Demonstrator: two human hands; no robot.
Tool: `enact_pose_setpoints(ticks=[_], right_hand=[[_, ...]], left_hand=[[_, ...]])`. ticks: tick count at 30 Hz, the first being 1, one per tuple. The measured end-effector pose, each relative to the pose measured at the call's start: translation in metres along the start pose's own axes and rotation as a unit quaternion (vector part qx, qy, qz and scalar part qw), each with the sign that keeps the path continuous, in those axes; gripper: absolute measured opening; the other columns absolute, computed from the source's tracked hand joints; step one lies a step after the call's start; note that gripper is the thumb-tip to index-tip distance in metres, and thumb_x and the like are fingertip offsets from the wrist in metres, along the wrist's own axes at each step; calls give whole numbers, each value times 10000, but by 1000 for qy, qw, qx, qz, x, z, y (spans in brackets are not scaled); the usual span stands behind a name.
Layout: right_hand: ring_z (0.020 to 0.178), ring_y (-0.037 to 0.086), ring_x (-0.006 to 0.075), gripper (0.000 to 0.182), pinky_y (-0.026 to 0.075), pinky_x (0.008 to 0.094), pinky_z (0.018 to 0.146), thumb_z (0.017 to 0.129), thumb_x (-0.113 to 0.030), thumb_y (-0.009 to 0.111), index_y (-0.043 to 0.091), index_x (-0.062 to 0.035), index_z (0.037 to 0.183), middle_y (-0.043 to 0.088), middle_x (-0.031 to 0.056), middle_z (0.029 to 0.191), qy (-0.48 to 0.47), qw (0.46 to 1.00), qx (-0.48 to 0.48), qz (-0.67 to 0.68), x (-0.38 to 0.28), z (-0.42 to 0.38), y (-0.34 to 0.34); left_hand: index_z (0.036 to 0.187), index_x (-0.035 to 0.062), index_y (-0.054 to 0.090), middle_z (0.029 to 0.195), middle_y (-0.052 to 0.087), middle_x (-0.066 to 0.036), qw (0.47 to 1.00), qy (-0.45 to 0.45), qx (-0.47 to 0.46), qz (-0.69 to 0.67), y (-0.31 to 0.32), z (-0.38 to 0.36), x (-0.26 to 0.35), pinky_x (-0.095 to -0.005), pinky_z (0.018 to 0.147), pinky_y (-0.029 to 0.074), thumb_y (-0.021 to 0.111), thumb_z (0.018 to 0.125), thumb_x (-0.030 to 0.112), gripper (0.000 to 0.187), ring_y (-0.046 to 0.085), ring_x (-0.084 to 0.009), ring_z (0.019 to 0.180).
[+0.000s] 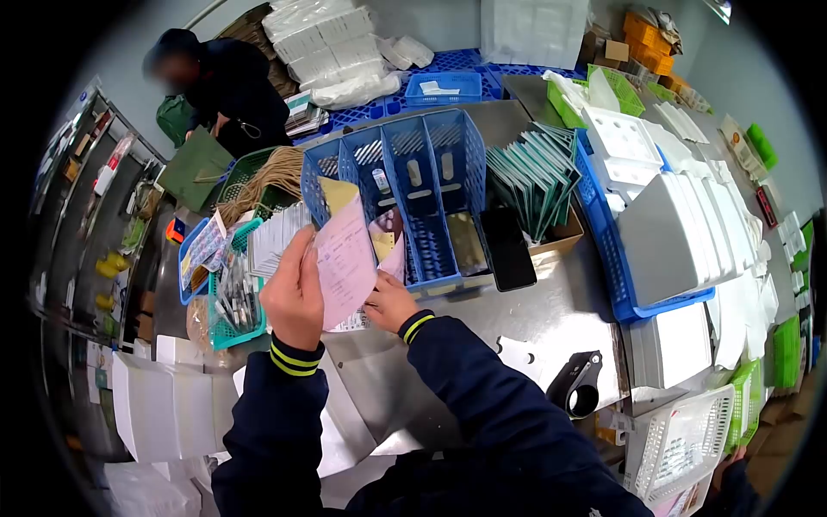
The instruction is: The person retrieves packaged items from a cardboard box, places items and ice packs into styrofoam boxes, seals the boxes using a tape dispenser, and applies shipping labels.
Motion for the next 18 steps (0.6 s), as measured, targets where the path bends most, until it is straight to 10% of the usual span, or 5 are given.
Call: enact_pose_setpoints(ticks=[18], right_hand=[[911, 509, 335, 125, 435, 388, 790, 700, -67, 580, 570, -12, 812, 549, 153, 970, 117, 991, 2, -64, -7, -114, -28]], left_hand=[[1090, 38, 539, 916, 604, -180, 990, -13, -110, 87, 101, -9, -26, -392, 607, 471, 469, 819, 25, 280, 590, -345, 721]])
Point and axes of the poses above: each hand's wrist, its own z-axis towards the middle knuckle, its own y-axis out of the palm, x = y × z, the point moved 8 cm from there along z, towards the middle knuckle
